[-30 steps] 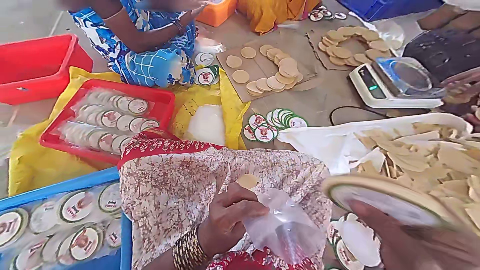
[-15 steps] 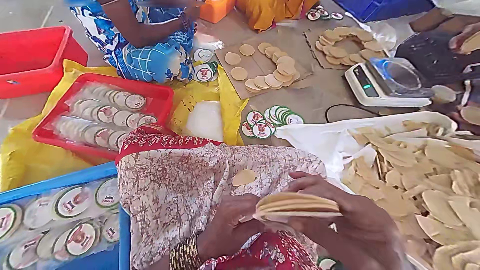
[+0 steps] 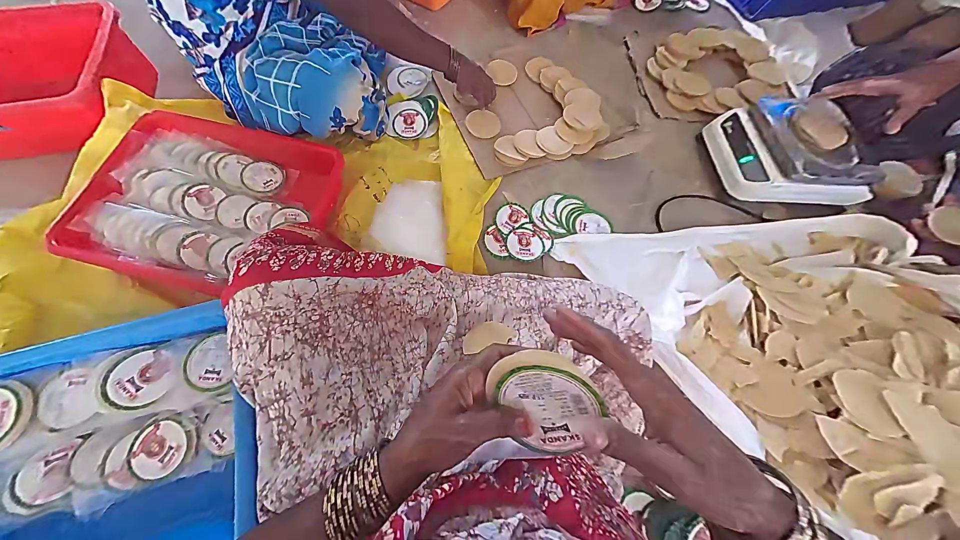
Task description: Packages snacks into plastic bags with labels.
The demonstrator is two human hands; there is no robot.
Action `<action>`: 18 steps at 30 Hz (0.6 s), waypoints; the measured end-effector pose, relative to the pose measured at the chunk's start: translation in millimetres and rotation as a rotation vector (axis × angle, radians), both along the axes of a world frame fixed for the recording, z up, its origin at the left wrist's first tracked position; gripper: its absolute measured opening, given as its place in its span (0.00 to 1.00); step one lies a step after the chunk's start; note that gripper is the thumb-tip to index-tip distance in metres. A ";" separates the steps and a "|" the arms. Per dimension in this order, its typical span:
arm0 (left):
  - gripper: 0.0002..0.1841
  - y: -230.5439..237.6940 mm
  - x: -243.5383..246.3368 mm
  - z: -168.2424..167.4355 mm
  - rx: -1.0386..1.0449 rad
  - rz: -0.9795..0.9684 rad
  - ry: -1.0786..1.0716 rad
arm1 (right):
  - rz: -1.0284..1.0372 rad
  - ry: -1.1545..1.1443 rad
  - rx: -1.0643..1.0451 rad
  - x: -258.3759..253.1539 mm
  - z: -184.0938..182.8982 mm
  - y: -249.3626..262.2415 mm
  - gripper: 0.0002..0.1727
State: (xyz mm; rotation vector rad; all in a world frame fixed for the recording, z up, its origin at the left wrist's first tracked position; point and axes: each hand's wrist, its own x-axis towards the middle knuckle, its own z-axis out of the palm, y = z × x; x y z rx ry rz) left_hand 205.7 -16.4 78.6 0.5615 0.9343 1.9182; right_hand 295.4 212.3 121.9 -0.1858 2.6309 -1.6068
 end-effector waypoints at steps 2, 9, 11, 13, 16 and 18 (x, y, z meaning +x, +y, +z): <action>0.35 4.7 -1.8 -0.4 0.007 -0.028 -0.005 | -0.047 0.071 -0.126 -3.7 0.8 -10.0 0.40; 0.44 3.5 -4.1 0.5 -0.169 -0.025 0.068 | -0.057 0.139 -0.011 2.6 -9.9 -27.4 0.23; 0.44 5.0 -5.4 0.4 -0.149 0.014 0.052 | -0.010 0.115 0.020 2.3 -12.0 -28.1 0.35; 0.45 6.8 -7.8 1.6 -0.150 0.054 0.040 | 0.077 0.093 0.052 5.1 -15.7 -34.8 0.42; 0.47 5.1 -7.6 -3.6 -0.129 0.039 0.017 | 0.050 0.051 0.045 8.5 -17.0 -35.8 0.42; 0.48 4.6 -7.2 -6.5 -0.081 0.059 0.026 | -0.118 0.032 -0.007 6.9 -16.1 -31.5 0.41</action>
